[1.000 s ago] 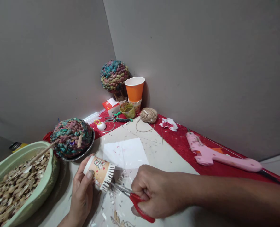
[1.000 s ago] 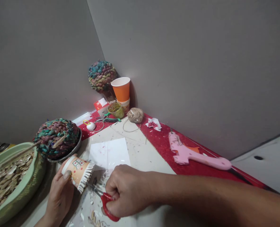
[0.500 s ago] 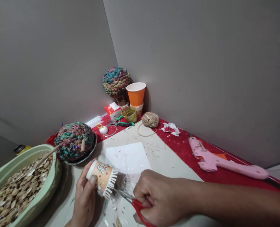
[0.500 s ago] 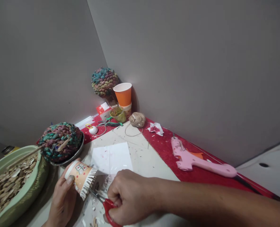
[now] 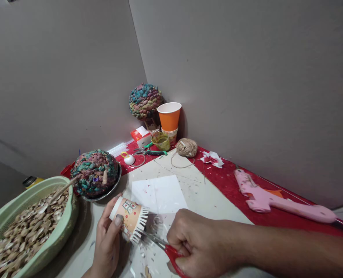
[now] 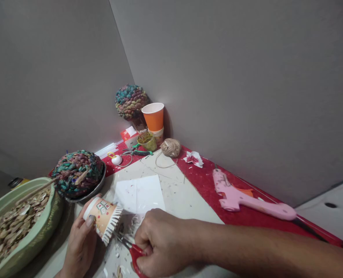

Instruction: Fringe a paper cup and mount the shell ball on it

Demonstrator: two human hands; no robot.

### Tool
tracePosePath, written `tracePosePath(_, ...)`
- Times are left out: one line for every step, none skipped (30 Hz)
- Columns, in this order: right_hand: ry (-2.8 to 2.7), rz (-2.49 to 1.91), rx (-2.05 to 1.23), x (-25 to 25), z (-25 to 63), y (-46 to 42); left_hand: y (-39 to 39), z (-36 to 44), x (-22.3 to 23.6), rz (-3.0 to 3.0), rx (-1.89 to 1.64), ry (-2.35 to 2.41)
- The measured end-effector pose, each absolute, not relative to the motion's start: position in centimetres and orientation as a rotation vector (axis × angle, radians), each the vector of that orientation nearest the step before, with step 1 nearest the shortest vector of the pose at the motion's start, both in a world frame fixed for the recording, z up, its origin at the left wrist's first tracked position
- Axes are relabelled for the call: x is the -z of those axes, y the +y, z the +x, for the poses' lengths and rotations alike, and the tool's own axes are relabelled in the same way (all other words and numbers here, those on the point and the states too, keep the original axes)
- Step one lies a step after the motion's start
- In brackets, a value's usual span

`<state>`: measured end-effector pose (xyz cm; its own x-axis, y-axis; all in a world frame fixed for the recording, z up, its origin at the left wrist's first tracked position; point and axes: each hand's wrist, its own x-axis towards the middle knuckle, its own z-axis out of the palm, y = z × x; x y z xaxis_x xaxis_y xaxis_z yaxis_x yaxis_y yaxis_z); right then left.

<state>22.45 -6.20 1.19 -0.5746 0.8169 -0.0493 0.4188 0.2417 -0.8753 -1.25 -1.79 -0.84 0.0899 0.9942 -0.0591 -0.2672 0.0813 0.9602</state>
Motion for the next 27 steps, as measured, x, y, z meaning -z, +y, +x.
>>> tracePosePath(-2.107,-1.125,-1.267,-1.09,22.44,-6.19,-1.78,-1.31,0.89,0.991,-1.216,0.982)
tracePosePath(-2.115,-1.121,-1.254,-1.01,22.44,-6.18,-1.76,-1.37,0.94,0.990,-1.216,0.979)
tracePosePath(-2.121,-1.117,-1.241,-0.94,22.44,-6.17,-1.74,-1.41,0.98,0.990,-1.218,0.974)
tracePosePath(-2.124,-1.115,-1.227,-0.89,22.44,-6.18,-1.71,-1.43,1.02,0.991,-1.220,0.967)
tracePosePath(-2.124,-1.112,-1.218,-0.87,22.44,-6.18,-1.69,-1.43,1.04,0.991,-1.221,0.960)
tracePosePath(-2.123,-1.111,-1.213,-0.86,22.44,-6.20,-1.67,-1.41,1.05,0.990,-1.223,0.956)
tracePosePath(-2.122,-1.111,-1.213,-0.88,22.44,-6.21,-1.65,-1.37,1.04,0.986,-1.224,0.958)
tracePosePath(-2.124,-1.113,-1.214,-0.90,22.45,-6.22,-1.63,-1.31,1.02,0.982,-1.228,0.964)
tracePosePath(-2.127,-1.118,-1.214,-0.92,22.46,-6.23,-1.62,-1.26,0.98,0.978,-1.231,0.972)
tracePosePath(-2.135,-1.121,-1.216,-0.94,22.48,-6.23,-1.59,-1.21,0.94,0.973,-1.235,0.980)
tracePosePath(-2.142,-1.124,-1.215,-0.96,22.50,-6.24,-1.57,-1.16,0.89,0.969,-1.240,0.983)
tracePosePath(-2.147,-1.124,-1.214,-0.97,22.52,-6.24,-1.55,-1.13,0.85,0.965,-1.243,0.983)
tracePosePath(-2.148,-1.123,-1.212,-0.97,22.54,-6.24,-1.53,-1.10,0.81,0.962,-1.249,0.979)
tracePosePath(-2.147,-1.121,-1.213,-0.96,22.57,-6.25,-1.51,-1.08,0.77,0.958,-1.255,0.977)
tracePosePath(-2.141,-1.121,-1.218,-0.97,22.59,-6.25,-1.49,-1.05,0.73,0.954,-1.261,0.975)
tracePosePath(-2.134,-1.123,-1.225,-0.98,22.60,-6.25,-1.49,-1.02,0.70,0.952,-1.268,0.976)
tracePosePath(-2.125,-1.126,-1.233,-1.00,22.62,-6.25,-1.50,-0.98,0.67,0.949,-1.277,0.978)
tracePosePath(-2.117,-1.129,-1.239,-1.03,22.62,-6.25,-1.52,-0.94,0.64,0.948,-1.287,0.979)
tracePosePath(-2.108,-1.130,-1.243,-1.07,22.62,-6.26,-1.55,-0.91,0.62,0.950,-1.293,0.979)
tracePosePath(-2.101,-1.129,-1.245,-1.12,22.62,-6.27,-1.58,-0.87,0.61,0.956,-1.298,0.978)
tracePosePath(-2.093,-1.128,-1.249,-1.18,22.62,-6.28,-1.62,-0.84,0.60,0.964,-1.304,0.974)
tracePosePath(-2.087,-1.130,-1.248,-1.22,22.61,-6.30,-1.64,-0.83,0.59,0.973,-1.309,0.970)
tracePosePath(-2.082,-1.130,-1.250,-1.26,22.61,-6.31,-1.66,-0.83,0.59,0.982,-1.315,0.965)
tracePosePath(-2.080,-1.126,-1.256,-1.28,22.61,-6.33,-1.67,-0.85,0.60,0.990,-1.322,0.959)
tracePosePath(-2.076,-1.120,-1.262,-1.27,22.61,-6.33,-1.67,-0.88,0.61,0.996,-1.333,0.953)
tracePosePath(-2.072,-1.110,-1.267,-1.25,22.62,-6.34,-1.67,-0.92,0.63,1.001,-1.346,0.950)
tracePosePath(-2.066,-1.098,-1.269,-1.21,22.62,-6.33,-1.66,-0.95,0.65,1.006,-1.357,0.947)
